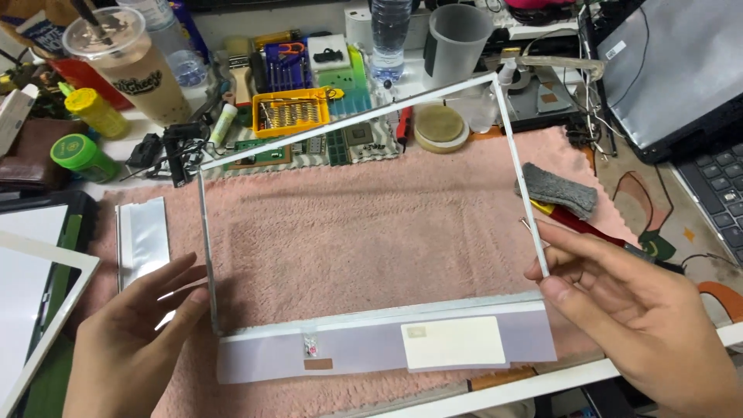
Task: The person cleans a rectangular metal frame and a flat metal strip on a workbench. They use a spray bottle to wet a brush and scrub the frame, then wipe it with a cloth. The person also scrubs the metal strip and wipes it clean.
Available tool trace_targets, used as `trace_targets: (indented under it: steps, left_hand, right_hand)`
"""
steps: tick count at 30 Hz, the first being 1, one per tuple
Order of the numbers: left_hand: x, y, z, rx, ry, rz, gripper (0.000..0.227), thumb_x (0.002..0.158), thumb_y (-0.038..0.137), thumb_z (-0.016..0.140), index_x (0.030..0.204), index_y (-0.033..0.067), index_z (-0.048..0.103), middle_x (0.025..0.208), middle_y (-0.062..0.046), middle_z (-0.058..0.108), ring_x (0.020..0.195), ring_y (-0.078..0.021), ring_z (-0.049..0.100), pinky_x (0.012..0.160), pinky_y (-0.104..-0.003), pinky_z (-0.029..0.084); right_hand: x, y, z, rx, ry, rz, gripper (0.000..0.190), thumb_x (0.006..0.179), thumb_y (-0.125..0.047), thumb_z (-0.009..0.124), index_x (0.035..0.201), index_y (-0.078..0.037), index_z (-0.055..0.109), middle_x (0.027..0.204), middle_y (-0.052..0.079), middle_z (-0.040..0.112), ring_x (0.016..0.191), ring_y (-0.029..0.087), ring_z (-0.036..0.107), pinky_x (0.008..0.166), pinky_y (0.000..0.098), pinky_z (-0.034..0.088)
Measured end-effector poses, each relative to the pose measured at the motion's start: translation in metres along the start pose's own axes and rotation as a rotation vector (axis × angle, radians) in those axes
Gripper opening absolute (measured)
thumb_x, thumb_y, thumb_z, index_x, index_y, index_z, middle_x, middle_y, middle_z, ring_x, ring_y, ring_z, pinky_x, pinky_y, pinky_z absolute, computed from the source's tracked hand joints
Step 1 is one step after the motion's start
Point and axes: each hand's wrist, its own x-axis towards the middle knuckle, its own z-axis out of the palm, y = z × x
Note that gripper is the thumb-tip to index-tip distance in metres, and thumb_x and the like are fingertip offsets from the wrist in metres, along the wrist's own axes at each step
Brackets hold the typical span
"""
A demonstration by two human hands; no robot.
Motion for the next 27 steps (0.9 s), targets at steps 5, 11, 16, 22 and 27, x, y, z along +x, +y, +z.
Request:
trace_targets:
  steps: [5, 11, 16, 22, 27]
  left_hand:
    - [-0.002, -0.001, -0.001, -0.075, 0.054, 0.093, 0.052, 0.098, -0.001, 0.078, 0.15, 0.0027, 0.077, 0.131, -0.016, 0.087, 0.12, -0.0188, 0.08, 0.111, -0.03, 0.06]
    - [-0.002, -0.006, -0.001, -0.133, 0.066, 0.11, 0.052, 0.097, -0.006, 0.077, 0.148, -0.0012, 0.076, 0.131, -0.018, 0.085, 0.118, -0.0206, 0.079, 0.11, -0.031, 0.06]
    - [-0.007, 0.006, 0.002, -0.139, 0.088, 0.083, 0.049, 0.099, -0.007, 0.076, 0.147, -0.0031, 0.075, 0.133, -0.018, 0.084, 0.119, -0.0205, 0.078, 0.112, -0.031, 0.06]
    - [-0.014, 0.028, 0.007, -0.284, 0.12, -0.016, 0.053, 0.097, -0.01, 0.071, 0.149, -0.0017, 0.07, 0.146, -0.019, 0.08, 0.126, -0.0276, 0.078, 0.115, -0.037, 0.06]
    - [-0.015, 0.025, 0.009, -0.611, 0.105, 0.05, 0.069, 0.095, -0.015, 0.056, 0.16, 0.0077, 0.057, 0.166, -0.027, 0.07, 0.133, -0.0445, 0.076, 0.121, -0.051, 0.063]
  right_hand:
    - [0.002, 0.003, -0.001, 0.027, -0.001, -0.086, 0.07, 0.092, 0.001, 0.076, 0.162, -0.004, 0.073, 0.112, 0.012, 0.09, 0.108, 0.02, 0.088, 0.106, 0.0314, 0.072]
    - [0.002, 0.002, 0.001, 0.011, 0.009, -0.026, 0.071, 0.089, 0.001, 0.079, 0.159, -0.008, 0.075, 0.127, 0.008, 0.094, 0.11, 0.018, 0.092, 0.105, 0.0305, 0.072]
    - [0.002, 0.004, 0.003, 0.08, 0.041, -0.027, 0.069, 0.088, 0.005, 0.079, 0.157, -0.003, 0.076, 0.124, 0.012, 0.092, 0.107, 0.023, 0.092, 0.104, 0.0328, 0.071]
    - [0.007, 0.009, 0.007, 0.209, 0.072, 0.035, 0.076, 0.085, 0.015, 0.08, 0.159, 0.001, 0.077, 0.107, 0.019, 0.084, 0.1, 0.027, 0.082, 0.101, 0.0358, 0.069]
    - [0.022, 0.047, 0.007, 0.35, -0.08, 0.16, 0.098, 0.077, 0.027, 0.083, 0.168, -0.008, 0.074, 0.099, 0.025, 0.087, 0.092, 0.034, 0.084, 0.086, 0.0461, 0.078]
